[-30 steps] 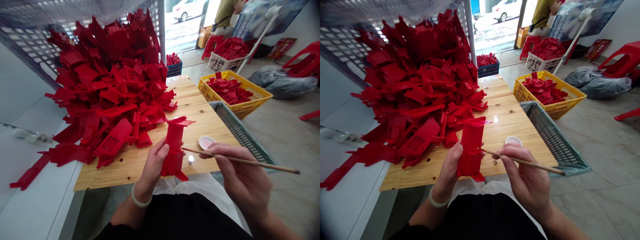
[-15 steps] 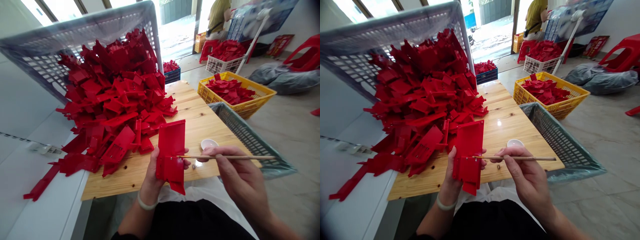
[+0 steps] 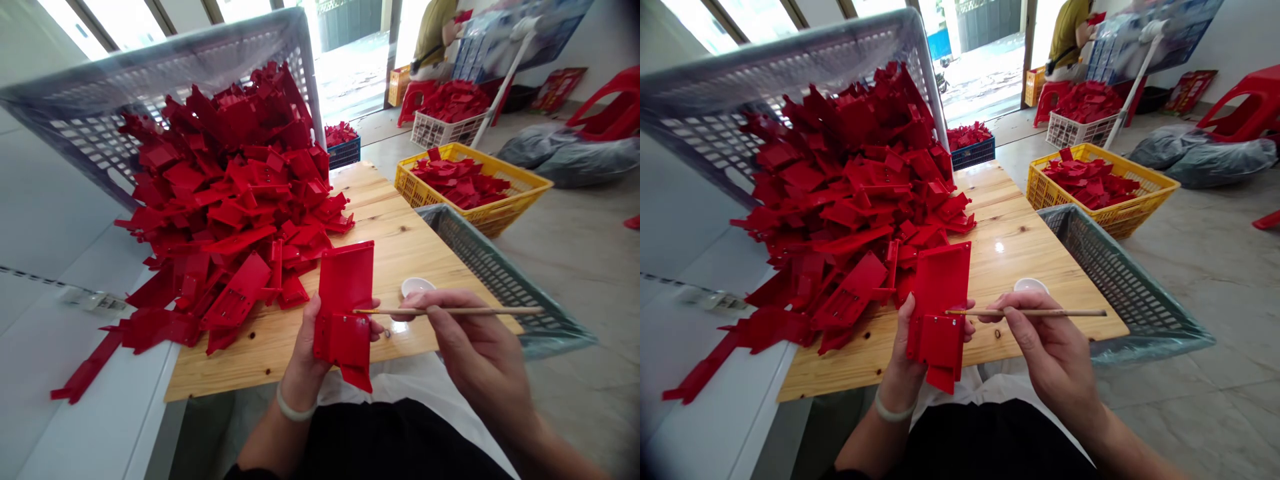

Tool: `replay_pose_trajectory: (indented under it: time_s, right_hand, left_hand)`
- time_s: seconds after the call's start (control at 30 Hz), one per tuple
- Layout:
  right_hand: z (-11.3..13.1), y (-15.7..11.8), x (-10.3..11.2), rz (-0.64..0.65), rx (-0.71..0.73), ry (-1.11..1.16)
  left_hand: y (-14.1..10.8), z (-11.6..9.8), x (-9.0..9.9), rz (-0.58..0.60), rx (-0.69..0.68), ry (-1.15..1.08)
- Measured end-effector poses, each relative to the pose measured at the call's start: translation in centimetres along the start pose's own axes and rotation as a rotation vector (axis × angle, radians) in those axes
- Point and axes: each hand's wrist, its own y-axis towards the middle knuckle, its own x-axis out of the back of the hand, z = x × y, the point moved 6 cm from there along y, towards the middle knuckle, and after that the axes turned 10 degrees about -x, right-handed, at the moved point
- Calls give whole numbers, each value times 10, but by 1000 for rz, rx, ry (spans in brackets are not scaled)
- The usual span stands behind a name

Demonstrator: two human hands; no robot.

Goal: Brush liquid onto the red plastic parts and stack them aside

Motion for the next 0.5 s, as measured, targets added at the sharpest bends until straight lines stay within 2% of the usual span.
replay_pose_trajectory:
  time_s: [0.33,0.43,0.5]
  right_hand:
    - [-4,5,-2,11,-23,7]
    - [-8,8,11,-74,-27,2]
    - [-12,11,27,-182,-28,60]
  left_hand:
    - [-1,3,2,-14,25,-34]
    - [12,0,7,-69,38,19]
    - [36,-4,10,-99,52,81]
